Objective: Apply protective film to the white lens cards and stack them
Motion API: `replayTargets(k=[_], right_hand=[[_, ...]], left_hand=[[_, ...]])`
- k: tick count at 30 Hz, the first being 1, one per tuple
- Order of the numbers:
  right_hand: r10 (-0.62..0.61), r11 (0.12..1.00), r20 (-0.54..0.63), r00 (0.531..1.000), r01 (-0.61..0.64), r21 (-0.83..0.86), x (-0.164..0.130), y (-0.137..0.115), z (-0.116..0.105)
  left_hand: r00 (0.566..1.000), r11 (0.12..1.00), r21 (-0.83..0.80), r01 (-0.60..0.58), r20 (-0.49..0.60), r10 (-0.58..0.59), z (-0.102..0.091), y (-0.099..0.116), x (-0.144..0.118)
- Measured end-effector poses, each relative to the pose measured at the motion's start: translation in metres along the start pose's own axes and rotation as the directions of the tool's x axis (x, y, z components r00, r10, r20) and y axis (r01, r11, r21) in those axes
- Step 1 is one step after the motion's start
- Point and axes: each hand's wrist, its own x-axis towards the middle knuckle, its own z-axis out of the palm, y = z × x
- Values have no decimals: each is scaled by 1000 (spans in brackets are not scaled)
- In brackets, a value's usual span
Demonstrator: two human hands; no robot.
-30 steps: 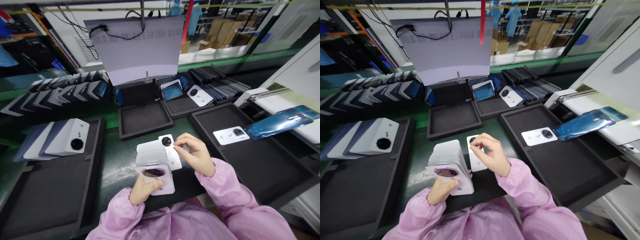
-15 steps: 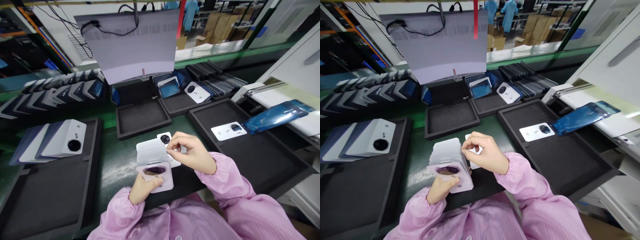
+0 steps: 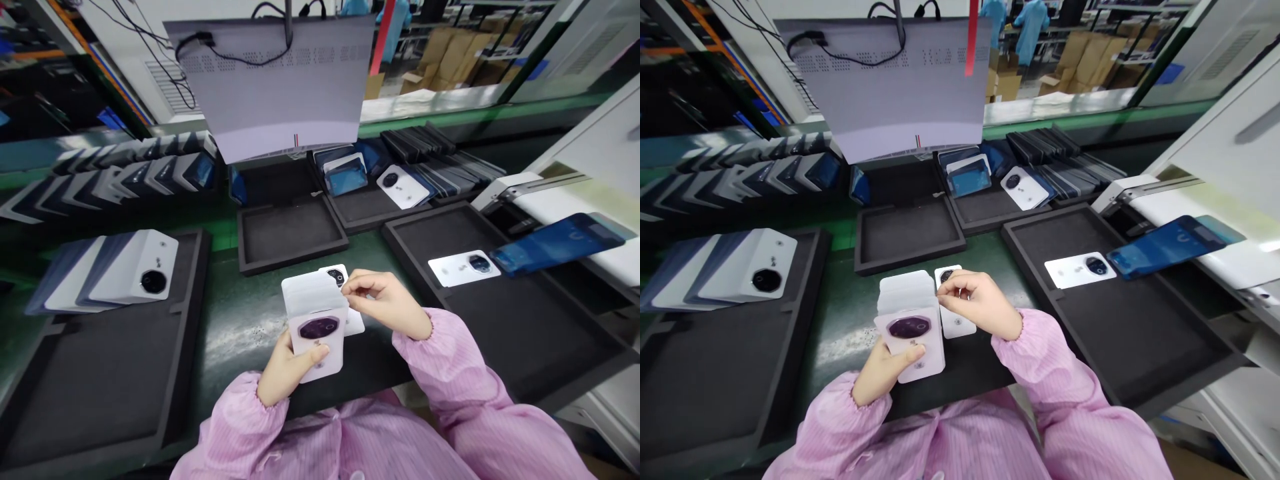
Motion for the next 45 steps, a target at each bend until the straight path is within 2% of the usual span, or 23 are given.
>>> replayTargets(k=[5,14,19,22,25,28,30,33,37,39,42,45], right_hand=[[33,998,19,999,-34,46,2,7,-1],[60,985,55,997,-68,156,4,15,-4],[100,975,55,993,-109,192,6,25,-3],[128,961,74,989,-142,237,7,36,0],[179,925,45,983,-184,332,10,49,8],[257,879,-47,965,-214,427,13,58,25],[321,848,-35,946,-271,456,17,61,41],[393,800,-40,919,-320,507,23,64,62],[397,709,-80,915,-250,660,29,71,71],[382,654,-78,921,-210,727,29,75,69],[342,611,-46,939,-185,770,27,79,69],[330,608,90,940,-285,741,25,80,71]], left_hand=[[1000,999,38,-1,3,1,1,6,1],[999,999,25,30,44,-31,0,5,2],[996,997,69,-45,83,39,-4,8,3],[995,991,115,-75,69,67,-5,7,5],[998,999,47,28,50,-31,-5,5,9],[986,972,-185,145,104,-127,-6,2,15],[974,932,-299,207,151,-168,-9,0,19],[965,917,-314,247,170,-201,-12,-3,22],[954,858,-436,271,238,-181,-9,-7,21],[935,804,-508,310,315,-162,-5,-10,20],[884,737,-534,413,429,-184,1,-11,18],[861,703,-543,459,468,-200,3,-11,16]])
